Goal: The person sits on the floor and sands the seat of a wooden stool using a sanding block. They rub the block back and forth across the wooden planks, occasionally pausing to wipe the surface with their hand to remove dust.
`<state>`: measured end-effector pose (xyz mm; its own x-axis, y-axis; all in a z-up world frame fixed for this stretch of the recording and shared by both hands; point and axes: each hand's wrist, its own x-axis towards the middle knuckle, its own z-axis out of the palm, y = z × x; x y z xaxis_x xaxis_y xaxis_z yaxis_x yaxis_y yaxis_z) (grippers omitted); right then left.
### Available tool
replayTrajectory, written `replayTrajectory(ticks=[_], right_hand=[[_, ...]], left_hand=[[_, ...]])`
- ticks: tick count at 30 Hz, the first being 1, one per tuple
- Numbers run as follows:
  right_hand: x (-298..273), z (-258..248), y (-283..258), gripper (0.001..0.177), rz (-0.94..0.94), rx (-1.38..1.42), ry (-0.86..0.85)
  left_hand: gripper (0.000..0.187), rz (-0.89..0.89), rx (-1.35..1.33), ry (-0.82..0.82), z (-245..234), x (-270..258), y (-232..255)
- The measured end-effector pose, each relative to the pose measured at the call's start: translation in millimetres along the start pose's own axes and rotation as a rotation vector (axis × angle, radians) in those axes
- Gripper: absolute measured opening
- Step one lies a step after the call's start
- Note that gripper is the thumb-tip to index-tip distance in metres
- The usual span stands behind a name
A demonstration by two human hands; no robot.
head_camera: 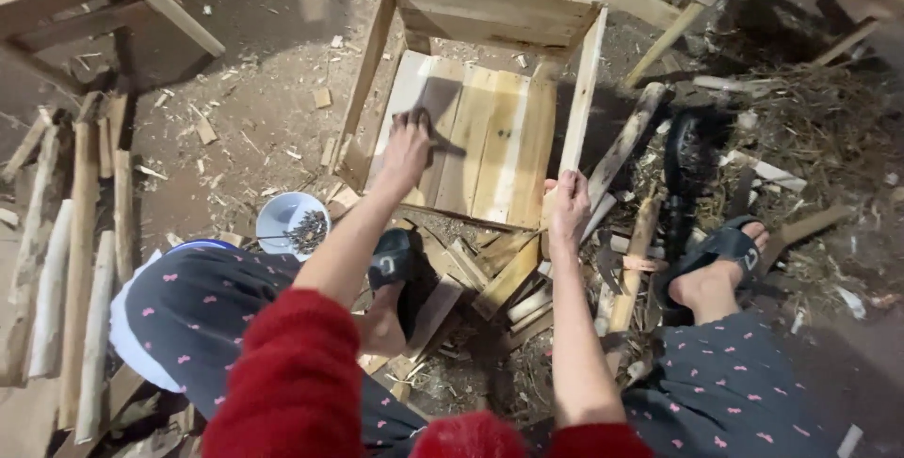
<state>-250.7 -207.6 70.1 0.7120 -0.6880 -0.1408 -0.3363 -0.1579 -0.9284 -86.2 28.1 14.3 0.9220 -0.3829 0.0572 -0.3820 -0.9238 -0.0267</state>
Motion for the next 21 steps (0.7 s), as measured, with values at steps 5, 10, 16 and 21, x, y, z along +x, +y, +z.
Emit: replayTrajectory(ticks=[5, 10, 16, 21], right_hand=[[-6.9, -3.2, -10.1, 0.041, -0.041, -0.01, -0.009], [-0.1, -1.0, 2.3, 0.041, -0.065, 0.016, -0.009], [-10.3, 0.3, -18.0, 0.039, -0.037, 0.0, -0.013], [5.4, 3.1, 9.8, 0.04, -0.038, 0.044, 0.011]], left_hand=[[0.047, 0.032, 0.049, 0.184, -35.4, -63.9, 5.3], [0.048, -0.12, 0.082, 0.234, -27.8, -49.1, 0.8], [0.043, -0.199, -0.225, 0.191, -7.7, 13.4, -29.7], [0.032, -0.297, -0.23, 0.089, 44.2, 103.8, -43.2]])
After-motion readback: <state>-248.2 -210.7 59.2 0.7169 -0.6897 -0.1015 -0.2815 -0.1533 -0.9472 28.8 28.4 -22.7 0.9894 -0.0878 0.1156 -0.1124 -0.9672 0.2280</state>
